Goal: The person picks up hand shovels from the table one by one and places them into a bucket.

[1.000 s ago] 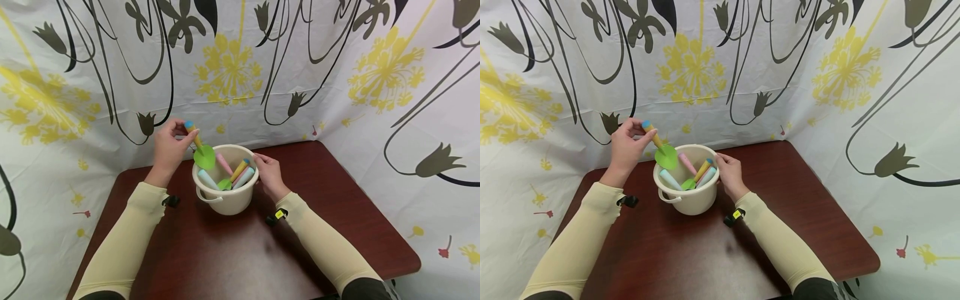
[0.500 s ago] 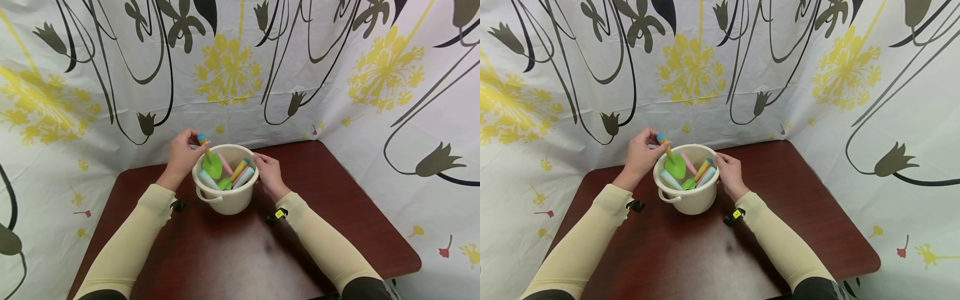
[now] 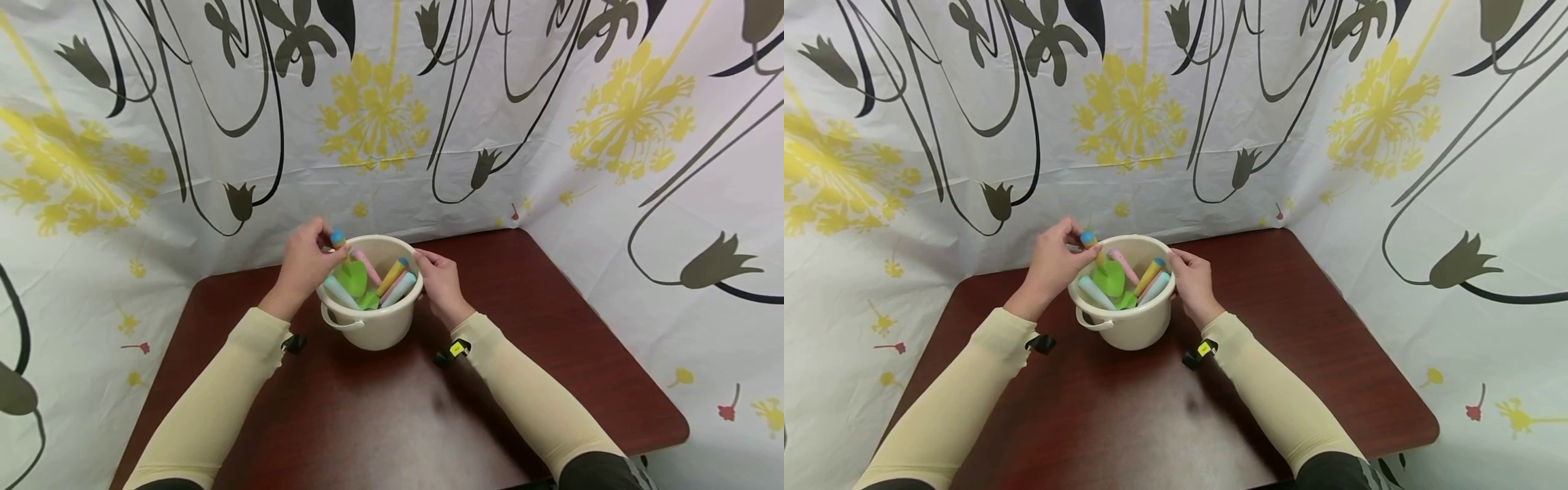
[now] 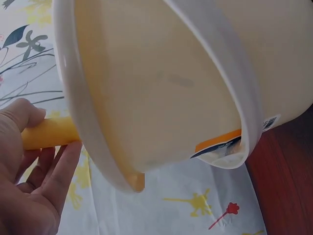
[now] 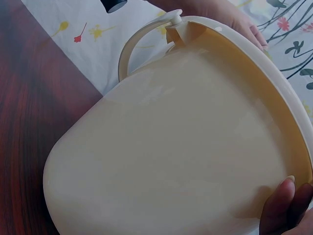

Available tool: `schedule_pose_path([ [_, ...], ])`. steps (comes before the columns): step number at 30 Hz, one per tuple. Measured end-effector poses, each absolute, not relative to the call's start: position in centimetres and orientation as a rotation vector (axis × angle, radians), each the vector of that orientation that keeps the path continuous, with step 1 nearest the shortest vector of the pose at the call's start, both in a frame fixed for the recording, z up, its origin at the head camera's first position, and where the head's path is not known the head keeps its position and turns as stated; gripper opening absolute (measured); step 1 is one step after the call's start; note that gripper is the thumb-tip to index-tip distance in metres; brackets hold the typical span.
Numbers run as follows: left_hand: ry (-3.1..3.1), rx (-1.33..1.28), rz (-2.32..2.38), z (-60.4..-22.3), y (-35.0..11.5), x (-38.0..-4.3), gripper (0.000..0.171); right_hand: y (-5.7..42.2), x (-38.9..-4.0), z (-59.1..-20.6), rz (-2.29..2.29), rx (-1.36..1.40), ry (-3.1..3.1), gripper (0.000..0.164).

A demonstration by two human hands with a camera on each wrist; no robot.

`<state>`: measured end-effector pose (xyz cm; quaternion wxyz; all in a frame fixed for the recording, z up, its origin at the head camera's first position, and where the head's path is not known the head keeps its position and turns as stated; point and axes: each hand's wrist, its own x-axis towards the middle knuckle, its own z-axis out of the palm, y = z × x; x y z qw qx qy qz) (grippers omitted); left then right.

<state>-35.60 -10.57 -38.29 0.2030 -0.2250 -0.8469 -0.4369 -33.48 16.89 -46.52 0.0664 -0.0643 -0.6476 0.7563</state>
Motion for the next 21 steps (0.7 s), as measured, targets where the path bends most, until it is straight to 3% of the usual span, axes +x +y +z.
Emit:
schedule_pose_path([
  [21, -2.519, -0.56, -1.188, -39.7, -10.5, -35.7, 0.032, 16.8, -33.4, -46.6, 2.272, -0.202, -1.946, 0.035],
])
